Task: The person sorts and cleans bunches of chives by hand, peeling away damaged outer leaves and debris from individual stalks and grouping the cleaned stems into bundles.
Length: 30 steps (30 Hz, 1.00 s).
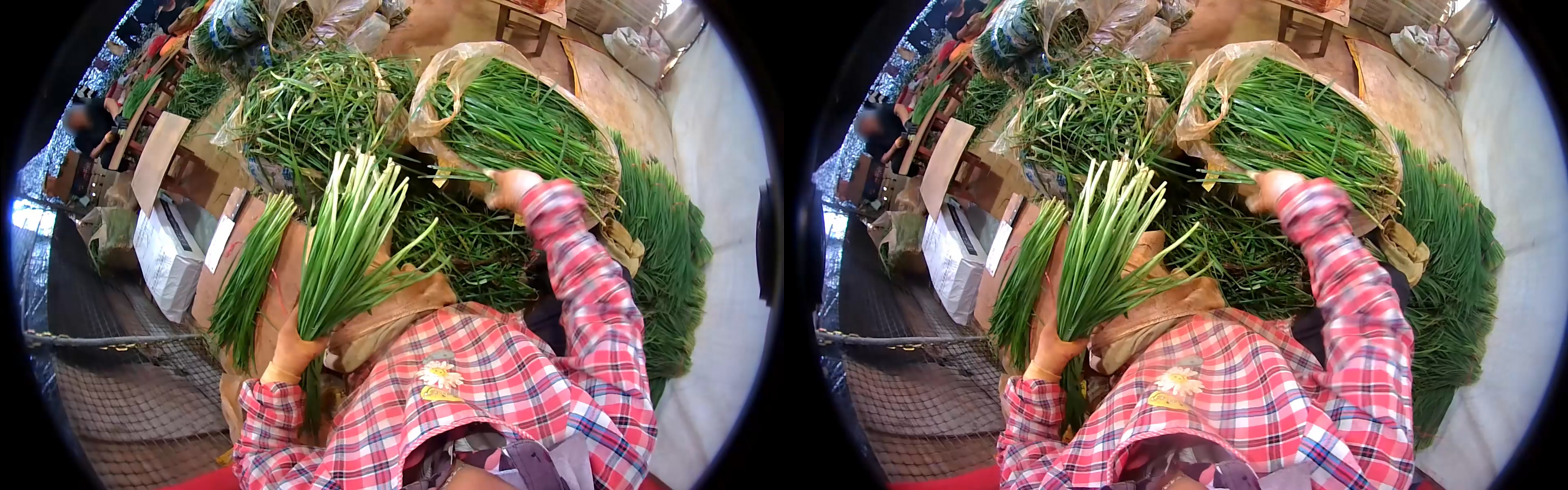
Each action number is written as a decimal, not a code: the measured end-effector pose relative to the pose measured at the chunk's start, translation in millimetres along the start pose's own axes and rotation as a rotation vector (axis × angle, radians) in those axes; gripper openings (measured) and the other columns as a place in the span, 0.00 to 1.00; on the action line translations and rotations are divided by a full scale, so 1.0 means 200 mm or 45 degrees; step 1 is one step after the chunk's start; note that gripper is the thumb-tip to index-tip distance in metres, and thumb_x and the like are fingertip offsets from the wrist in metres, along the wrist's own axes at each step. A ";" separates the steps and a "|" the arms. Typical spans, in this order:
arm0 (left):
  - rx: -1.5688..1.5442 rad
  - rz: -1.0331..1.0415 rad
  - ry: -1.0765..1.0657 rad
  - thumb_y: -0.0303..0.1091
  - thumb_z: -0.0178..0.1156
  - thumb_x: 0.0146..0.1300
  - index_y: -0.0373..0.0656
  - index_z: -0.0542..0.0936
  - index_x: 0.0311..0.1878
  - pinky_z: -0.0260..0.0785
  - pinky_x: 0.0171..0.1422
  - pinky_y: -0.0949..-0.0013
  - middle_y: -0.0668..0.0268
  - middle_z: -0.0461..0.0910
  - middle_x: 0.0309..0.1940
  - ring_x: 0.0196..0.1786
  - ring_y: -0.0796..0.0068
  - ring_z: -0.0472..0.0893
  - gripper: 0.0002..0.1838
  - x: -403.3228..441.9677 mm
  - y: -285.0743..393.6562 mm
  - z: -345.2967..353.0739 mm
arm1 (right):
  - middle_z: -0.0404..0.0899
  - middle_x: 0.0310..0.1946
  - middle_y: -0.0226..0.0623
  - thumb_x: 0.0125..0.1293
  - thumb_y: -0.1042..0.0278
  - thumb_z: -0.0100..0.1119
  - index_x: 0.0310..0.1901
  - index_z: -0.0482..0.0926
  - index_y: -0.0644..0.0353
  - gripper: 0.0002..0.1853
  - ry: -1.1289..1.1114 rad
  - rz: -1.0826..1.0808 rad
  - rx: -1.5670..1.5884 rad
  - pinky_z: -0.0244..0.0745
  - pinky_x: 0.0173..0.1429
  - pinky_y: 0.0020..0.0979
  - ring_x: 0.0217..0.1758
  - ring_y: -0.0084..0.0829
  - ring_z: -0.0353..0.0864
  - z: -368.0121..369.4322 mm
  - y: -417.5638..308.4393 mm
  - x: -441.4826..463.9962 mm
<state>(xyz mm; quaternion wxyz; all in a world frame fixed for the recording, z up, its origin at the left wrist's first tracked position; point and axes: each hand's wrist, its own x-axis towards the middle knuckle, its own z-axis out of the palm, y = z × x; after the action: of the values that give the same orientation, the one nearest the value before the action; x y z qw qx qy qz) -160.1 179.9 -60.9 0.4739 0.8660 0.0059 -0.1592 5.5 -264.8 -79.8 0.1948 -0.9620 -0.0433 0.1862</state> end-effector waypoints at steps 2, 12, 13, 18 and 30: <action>-0.102 -0.024 -0.040 0.26 0.67 0.41 0.36 0.69 0.56 0.66 0.54 0.71 0.62 0.78 0.45 0.48 0.73 0.76 0.33 0.01 0.02 0.01 | 0.80 0.34 0.36 0.57 0.67 0.58 0.49 0.77 0.59 0.17 0.031 0.266 0.663 0.72 0.40 0.21 0.30 0.20 0.76 0.10 -0.02 -0.06; -0.721 -0.324 -0.251 0.17 0.62 0.41 0.38 0.69 0.56 0.68 0.49 0.71 0.67 0.76 0.42 0.44 0.74 0.75 0.32 0.01 0.18 0.07 | 0.79 0.25 0.33 0.61 0.62 0.58 0.38 0.81 0.63 0.12 0.174 -0.516 1.676 0.73 0.33 0.21 0.25 0.21 0.77 -0.07 -0.19 -0.44; -0.719 -0.328 -0.257 0.17 0.62 0.41 0.38 0.69 0.56 0.68 0.49 0.71 0.67 0.76 0.42 0.44 0.74 0.75 0.32 0.01 0.16 0.07 | 0.80 0.27 0.33 0.61 0.62 0.59 0.38 0.81 0.63 0.12 0.070 -0.456 1.699 0.73 0.33 0.21 0.25 0.20 0.77 -0.04 -0.17 -0.45; -0.786 -0.571 -0.304 0.18 0.61 0.44 0.39 0.70 0.54 0.72 0.32 0.71 0.66 0.76 0.35 0.31 0.72 0.77 0.29 0.02 0.23 0.10 | 0.81 0.32 0.33 0.57 0.58 0.62 0.43 0.78 0.62 0.17 0.272 -0.179 1.262 0.73 0.41 0.24 0.34 0.25 0.79 0.08 -0.20 -0.44; -0.853 -0.677 -0.373 0.19 0.59 0.46 0.39 0.71 0.50 0.72 0.25 0.72 0.65 0.76 0.29 0.24 0.73 0.76 0.23 -0.02 0.32 0.18 | 0.75 0.22 0.30 0.62 0.64 0.52 0.38 0.82 0.55 0.10 0.300 0.141 1.455 0.66 0.24 0.24 0.20 0.22 0.68 0.38 -0.18 -0.06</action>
<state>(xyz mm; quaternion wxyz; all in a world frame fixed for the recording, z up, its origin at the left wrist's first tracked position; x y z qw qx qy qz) -163.9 116.3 -25.8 0.6666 0.6017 0.2121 -0.3855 -33.5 -206.6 -126.7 0.6762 -0.7194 0.1363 0.0818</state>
